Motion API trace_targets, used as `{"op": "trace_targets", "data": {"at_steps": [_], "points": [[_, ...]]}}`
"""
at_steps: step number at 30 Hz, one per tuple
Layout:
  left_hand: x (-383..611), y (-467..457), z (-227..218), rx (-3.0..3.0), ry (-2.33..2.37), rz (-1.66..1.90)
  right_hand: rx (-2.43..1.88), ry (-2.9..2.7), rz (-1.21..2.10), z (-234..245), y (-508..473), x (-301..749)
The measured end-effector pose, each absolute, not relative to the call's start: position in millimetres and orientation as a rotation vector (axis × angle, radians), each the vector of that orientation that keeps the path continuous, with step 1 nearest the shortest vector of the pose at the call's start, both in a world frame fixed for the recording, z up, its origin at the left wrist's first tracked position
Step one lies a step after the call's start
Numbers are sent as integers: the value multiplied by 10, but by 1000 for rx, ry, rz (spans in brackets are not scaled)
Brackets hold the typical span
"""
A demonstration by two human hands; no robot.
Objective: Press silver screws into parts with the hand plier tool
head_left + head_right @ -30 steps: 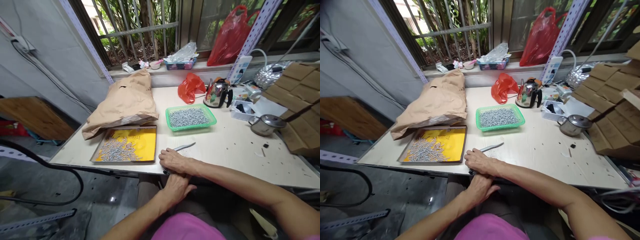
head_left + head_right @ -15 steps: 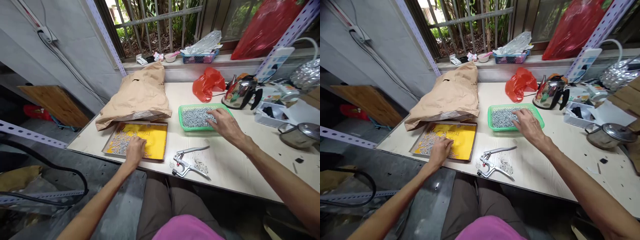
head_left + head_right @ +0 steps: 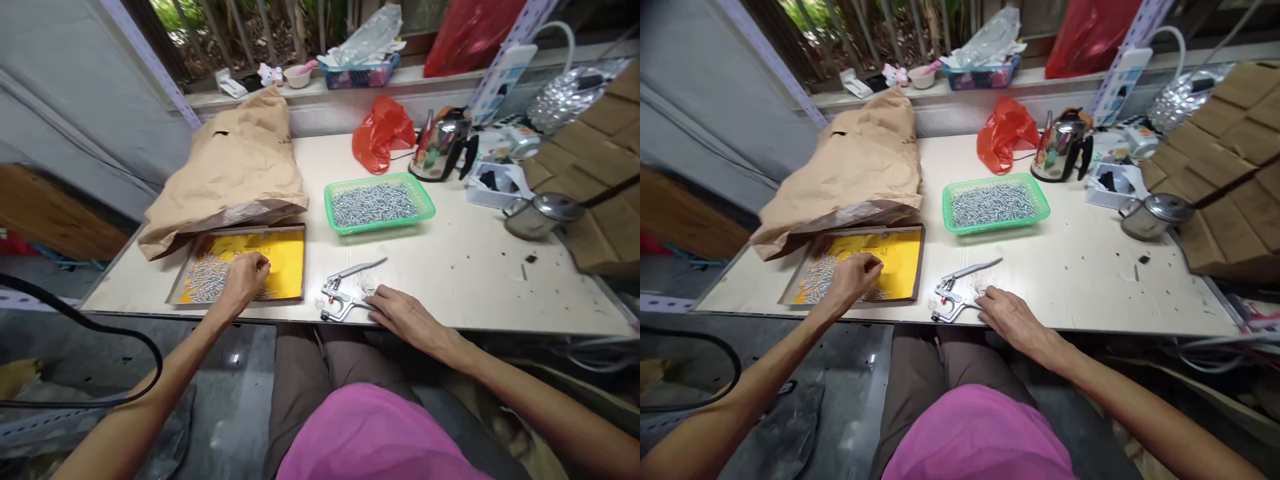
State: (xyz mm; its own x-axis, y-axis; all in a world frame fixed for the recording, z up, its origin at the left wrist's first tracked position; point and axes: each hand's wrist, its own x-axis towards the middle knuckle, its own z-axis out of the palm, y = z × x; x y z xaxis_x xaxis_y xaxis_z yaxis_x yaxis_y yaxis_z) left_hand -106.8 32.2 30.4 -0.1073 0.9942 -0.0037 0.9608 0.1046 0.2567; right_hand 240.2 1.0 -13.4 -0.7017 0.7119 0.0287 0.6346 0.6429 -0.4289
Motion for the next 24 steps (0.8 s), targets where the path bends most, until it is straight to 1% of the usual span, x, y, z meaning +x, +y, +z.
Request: {"op": "trace_targets", "data": {"at_steps": [3, 5, 7, 11, 16, 24], "points": [[-620, 105, 310, 1546, 1919, 454, -1191, -2719, 541, -138, -5, 2398], [-332, -29, 275, 1264, 1733, 469, -1227, -2756, 498, -138, 31, 2391], [-125, -101, 216, 1123, 1666, 450, -1251, -2787, 433, -140, 78, 2399], [18, -72, 76, 1039, 1651, 420, -1298, -2826, 326, -161, 146, 2456], [15, 0, -41, 983, 1630, 339, -1304, -2795, 350, -213, 169, 2507], [49, 75, -20, 987, 1601, 182, -1315, -2762, 371, -199, 135, 2497]]}}
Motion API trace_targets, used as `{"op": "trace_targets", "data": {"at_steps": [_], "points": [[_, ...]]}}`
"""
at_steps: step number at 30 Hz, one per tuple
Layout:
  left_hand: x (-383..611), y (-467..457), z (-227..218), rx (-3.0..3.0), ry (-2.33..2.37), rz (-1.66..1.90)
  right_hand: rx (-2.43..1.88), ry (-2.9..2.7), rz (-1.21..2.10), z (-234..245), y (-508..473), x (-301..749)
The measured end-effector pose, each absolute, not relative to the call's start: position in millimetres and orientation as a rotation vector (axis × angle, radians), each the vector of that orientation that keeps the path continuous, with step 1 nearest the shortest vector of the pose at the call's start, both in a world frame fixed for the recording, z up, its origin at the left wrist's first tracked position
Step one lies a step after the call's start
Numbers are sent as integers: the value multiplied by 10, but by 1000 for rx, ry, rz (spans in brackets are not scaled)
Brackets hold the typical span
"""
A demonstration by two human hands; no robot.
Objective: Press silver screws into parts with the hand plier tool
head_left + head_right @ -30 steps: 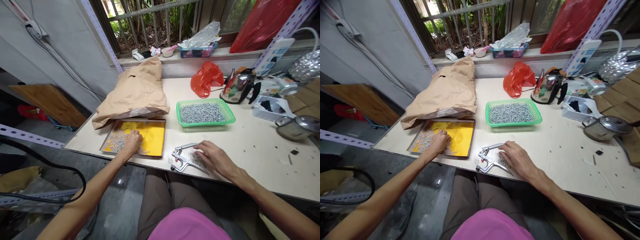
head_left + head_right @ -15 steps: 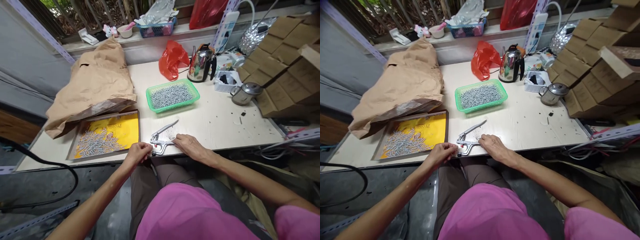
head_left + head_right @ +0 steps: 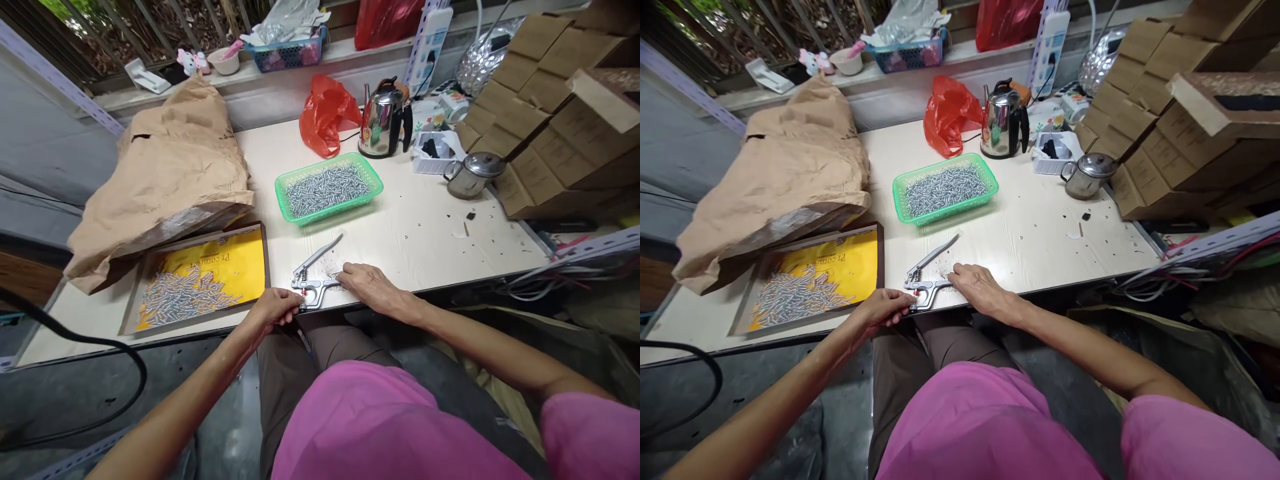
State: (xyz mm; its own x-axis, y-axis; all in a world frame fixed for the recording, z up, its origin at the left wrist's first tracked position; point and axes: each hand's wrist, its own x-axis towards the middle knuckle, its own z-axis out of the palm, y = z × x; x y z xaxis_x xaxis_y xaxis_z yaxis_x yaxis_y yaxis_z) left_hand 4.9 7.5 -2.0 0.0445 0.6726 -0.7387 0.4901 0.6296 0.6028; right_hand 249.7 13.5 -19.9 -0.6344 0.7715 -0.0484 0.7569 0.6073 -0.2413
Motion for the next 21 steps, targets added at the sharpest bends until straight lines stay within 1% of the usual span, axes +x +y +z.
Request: {"op": "trace_targets", "data": {"at_steps": [4, 7, 12, 16, 21], "points": [[31, 134, -6, 1050, 1566, 115, -1280, -2774, 428, -73, 236, 2520], [20, 165, -1, 1090, 1556, 84, -1245, -2769, 349, 1, 457, 2522], [34, 191, 11, 1152, 1547, 48, -1219, -2897, 369, -54, 804, 2463], [51, 196, 6, 1156, 1550, 43, -1174, -2916, 327, -91, 852, 2428], [56, 168, 32, 1125, 1564, 51, -1218, -2947, 290, -6, 772, 2408]]}}
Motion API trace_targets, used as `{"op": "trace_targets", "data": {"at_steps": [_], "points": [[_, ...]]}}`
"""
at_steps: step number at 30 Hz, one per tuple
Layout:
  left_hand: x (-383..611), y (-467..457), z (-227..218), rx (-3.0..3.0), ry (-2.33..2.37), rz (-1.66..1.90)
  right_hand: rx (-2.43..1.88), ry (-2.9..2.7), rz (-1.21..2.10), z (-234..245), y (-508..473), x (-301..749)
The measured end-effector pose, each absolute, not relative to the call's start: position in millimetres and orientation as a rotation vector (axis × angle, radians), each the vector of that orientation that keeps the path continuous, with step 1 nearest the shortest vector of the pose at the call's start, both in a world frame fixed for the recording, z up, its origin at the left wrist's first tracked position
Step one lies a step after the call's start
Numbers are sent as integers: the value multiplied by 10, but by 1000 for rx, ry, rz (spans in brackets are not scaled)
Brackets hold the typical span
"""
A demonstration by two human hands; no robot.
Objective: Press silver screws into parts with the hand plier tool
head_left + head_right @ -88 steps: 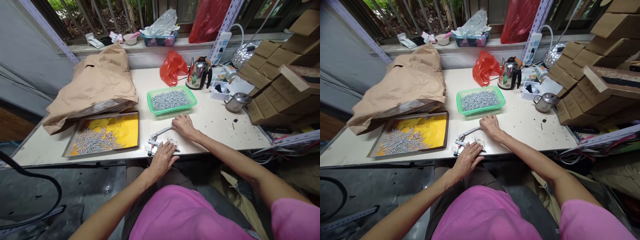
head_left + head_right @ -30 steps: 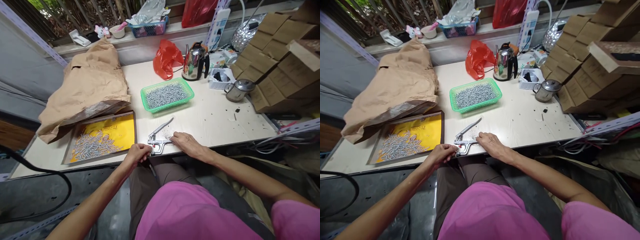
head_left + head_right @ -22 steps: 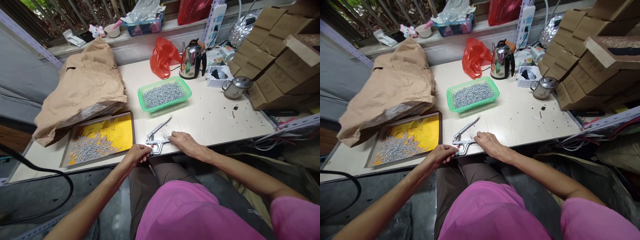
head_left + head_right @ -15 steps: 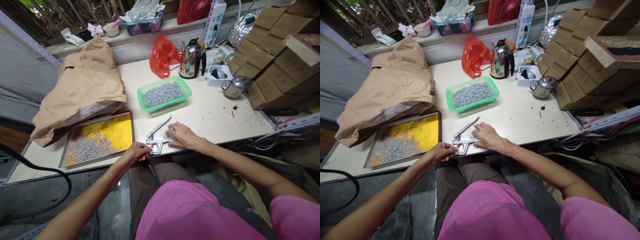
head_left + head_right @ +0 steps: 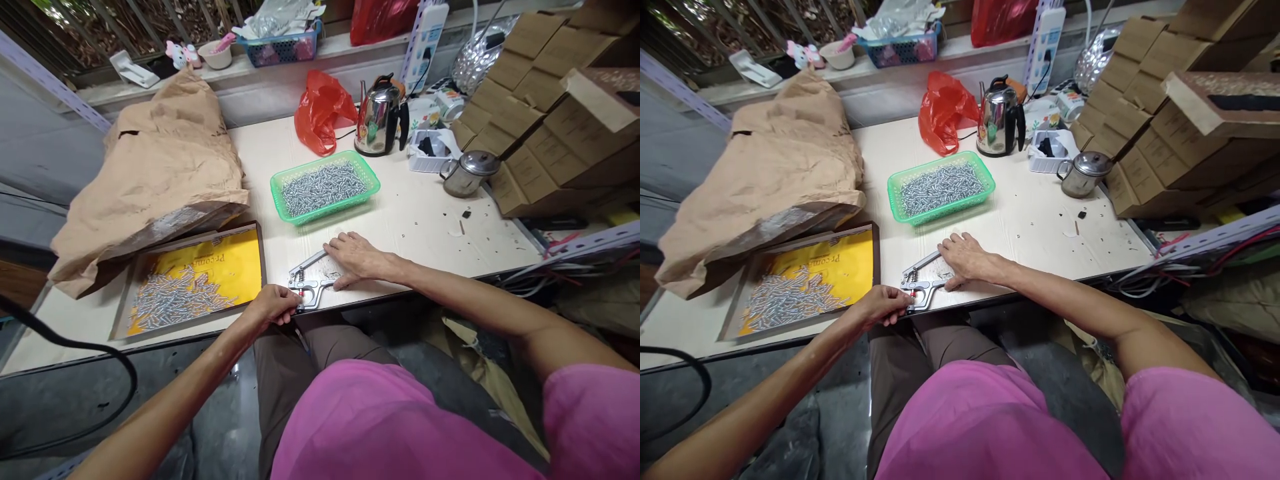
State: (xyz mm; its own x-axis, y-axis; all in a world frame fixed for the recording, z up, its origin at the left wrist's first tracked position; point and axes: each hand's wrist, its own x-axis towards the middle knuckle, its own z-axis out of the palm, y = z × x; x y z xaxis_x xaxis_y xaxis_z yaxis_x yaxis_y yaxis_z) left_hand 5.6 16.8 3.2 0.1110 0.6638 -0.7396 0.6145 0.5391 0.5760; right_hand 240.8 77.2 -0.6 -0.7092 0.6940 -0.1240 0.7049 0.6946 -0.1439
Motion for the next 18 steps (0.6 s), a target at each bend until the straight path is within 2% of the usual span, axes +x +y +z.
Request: {"op": "trace_targets", "data": {"at_steps": [3, 6, 10, 13, 18], "points": [[112, 98, 109, 1356, 1691, -50, 1168, 2822, -288, 49, 691, 2406], [255, 34, 165, 1905, 1835, 12, 1167, 2847, -300, 66, 607, 2409], [487, 119, 82, 2483, 1524, 204, 1217, 2865, -322, 68, 530, 2417], [577, 287, -21, 2574, 1336, 158, 1270, 2827, -402, 122, 506, 2429], [590, 466, -30, 2554, 1309, 18, 1304, 2712, -445, 232, 503, 2421]]}}
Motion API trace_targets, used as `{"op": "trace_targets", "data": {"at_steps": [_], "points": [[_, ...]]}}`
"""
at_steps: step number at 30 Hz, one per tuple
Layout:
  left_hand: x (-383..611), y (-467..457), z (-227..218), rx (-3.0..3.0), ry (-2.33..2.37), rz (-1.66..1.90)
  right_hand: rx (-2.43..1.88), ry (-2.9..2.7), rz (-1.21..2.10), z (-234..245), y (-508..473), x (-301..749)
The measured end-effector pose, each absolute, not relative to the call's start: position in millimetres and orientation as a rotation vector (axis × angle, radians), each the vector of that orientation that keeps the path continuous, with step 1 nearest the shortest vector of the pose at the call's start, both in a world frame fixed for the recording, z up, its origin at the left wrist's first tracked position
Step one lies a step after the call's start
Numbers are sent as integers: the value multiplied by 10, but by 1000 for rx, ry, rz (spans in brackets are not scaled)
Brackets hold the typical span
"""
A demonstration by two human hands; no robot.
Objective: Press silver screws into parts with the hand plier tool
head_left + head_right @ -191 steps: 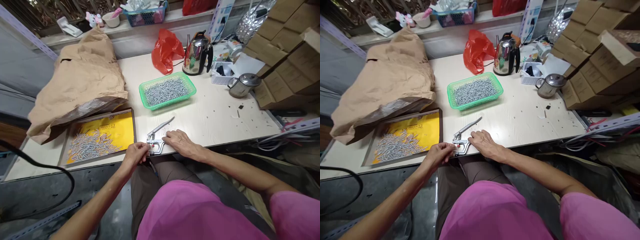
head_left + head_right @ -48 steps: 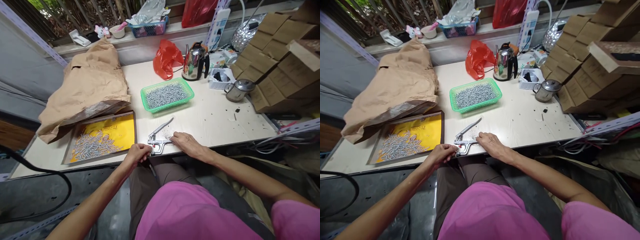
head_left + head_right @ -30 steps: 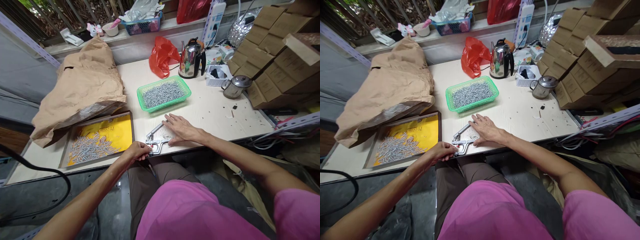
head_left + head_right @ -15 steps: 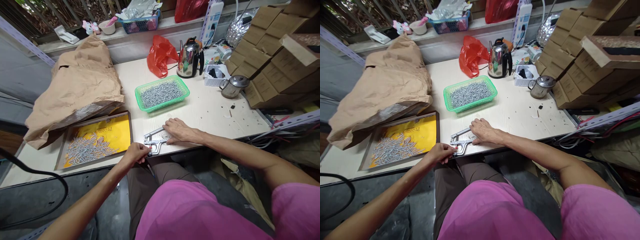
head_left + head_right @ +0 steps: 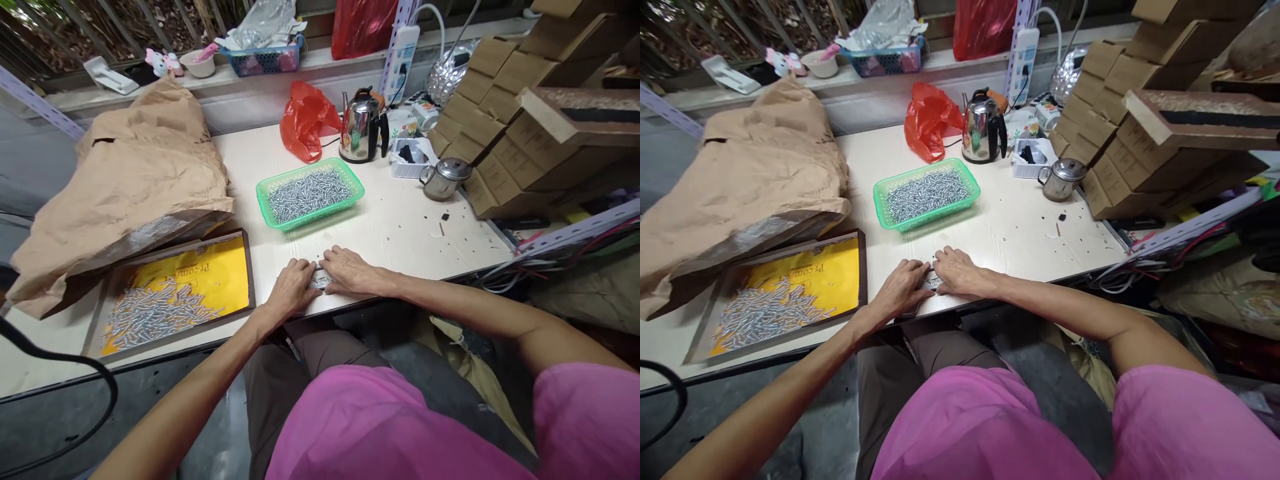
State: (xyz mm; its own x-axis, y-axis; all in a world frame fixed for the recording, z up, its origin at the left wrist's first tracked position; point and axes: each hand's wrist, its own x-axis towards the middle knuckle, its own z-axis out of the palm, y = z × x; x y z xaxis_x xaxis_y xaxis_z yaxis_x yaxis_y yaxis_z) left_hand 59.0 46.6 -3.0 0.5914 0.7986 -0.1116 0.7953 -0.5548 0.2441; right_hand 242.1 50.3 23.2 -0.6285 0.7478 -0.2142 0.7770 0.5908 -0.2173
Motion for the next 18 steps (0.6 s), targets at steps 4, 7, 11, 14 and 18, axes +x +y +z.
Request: {"op": "trace_targets", "data": {"at_steps": [4, 7, 11, 14, 18], "points": [[614, 455, -12, 2524, 1332, -17, 1291, 2721, -410, 155, 508, 2397], [647, 425, -33, 2515, 1380, -20, 1276, 2740, -406, 43, 510, 2389], [671, 427, -35, 2506, 1419, -33, 1269, 2755, -424, -15, 509, 2395], [659, 408, -35, 2514, 1426, -15, 1294, 2785, -395, 6, 525, 2435], [655, 206, -145, 2553, 1467, 211, 1235, 2859, -412, 5, 617, 2543]]}}
